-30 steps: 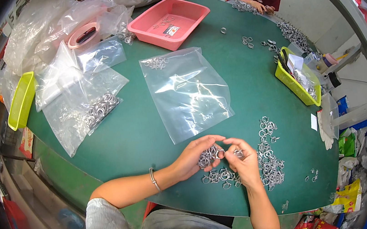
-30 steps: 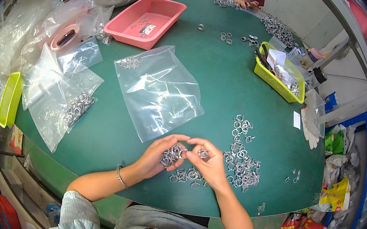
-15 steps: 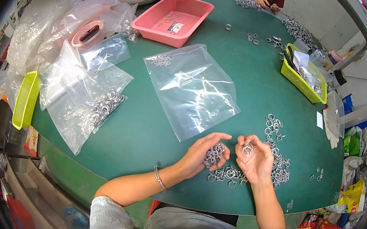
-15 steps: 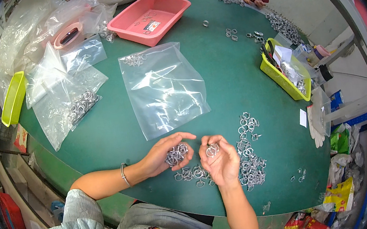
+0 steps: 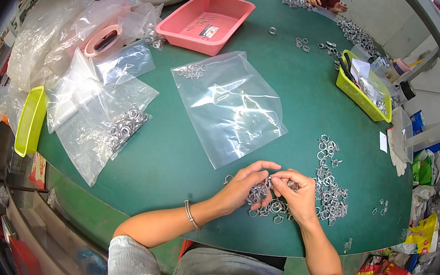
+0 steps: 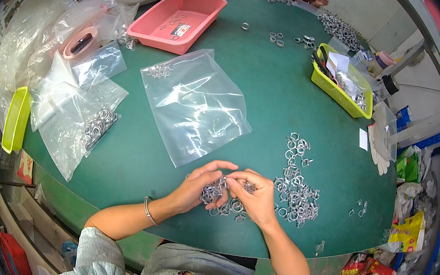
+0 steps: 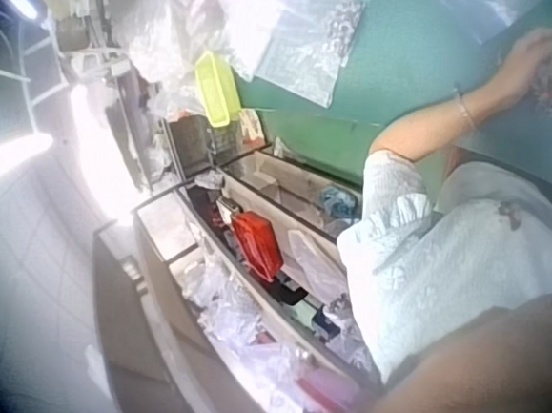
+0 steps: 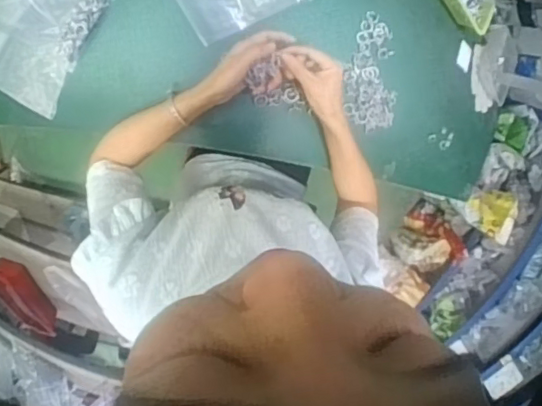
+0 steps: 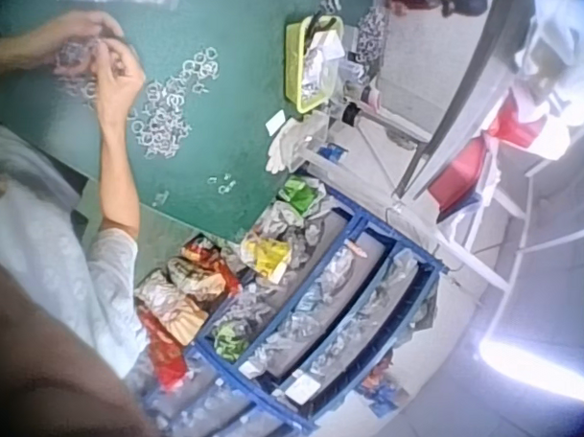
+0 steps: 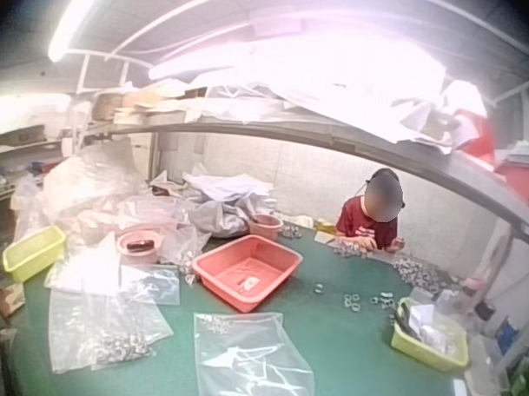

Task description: The person gathers and sorts small metal rings and clasps by hand on a green work table, picking up handfuls of the items and placing them into a small yellow bin.

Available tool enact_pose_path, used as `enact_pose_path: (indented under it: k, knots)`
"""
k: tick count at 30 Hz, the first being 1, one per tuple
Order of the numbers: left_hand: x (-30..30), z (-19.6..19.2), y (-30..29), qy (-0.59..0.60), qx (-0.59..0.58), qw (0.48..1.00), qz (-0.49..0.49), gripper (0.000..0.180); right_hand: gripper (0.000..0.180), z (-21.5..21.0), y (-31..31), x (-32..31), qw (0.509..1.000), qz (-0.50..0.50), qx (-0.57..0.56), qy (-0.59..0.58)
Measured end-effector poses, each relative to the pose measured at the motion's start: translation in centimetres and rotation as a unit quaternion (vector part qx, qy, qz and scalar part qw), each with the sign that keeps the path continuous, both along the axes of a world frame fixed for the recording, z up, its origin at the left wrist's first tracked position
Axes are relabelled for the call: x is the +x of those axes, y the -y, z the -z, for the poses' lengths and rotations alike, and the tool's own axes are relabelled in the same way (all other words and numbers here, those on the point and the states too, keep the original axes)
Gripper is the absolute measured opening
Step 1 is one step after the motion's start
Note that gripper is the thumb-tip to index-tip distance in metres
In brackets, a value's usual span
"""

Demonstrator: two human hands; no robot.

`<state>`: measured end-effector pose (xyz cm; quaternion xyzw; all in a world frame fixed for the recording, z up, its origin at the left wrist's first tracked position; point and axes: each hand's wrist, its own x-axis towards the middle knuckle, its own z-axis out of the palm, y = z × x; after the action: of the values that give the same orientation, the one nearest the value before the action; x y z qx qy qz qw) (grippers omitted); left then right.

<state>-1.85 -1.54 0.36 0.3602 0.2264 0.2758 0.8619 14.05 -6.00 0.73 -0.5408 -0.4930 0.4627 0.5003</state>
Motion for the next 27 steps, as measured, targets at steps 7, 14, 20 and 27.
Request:
enact_pose_path:
  k: [7, 14, 20, 27]
  knots:
    - [0.0, 0.7, -0.3, 0.034, -0.040, 0.998, 0.016, 0.027, 0.007, -1.1, 0.2, -0.6, 0.962, 0.078, 0.165, 0.202]
    - [-0.1, 1.0, -0.4, 0.039, -0.029, 0.999, 0.012, 0.029, 0.010, -0.1, -0.2, 1.2, 0.930, 0.046, -0.057, -0.359]
    - [0.0, 1.0, -0.4, 0.038, -0.052, 0.998, 0.008, 0.029, 0.024, 0.3, -1.0, 2.3, 0.802, 0.010, -0.214, -0.558]
    - [0.1, 1.4, -0.2, 0.008, -0.022, 0.999, -0.025, 0.032, 0.017, -0.1, -0.2, 0.9, 0.993, -0.054, -0.095, -0.049]
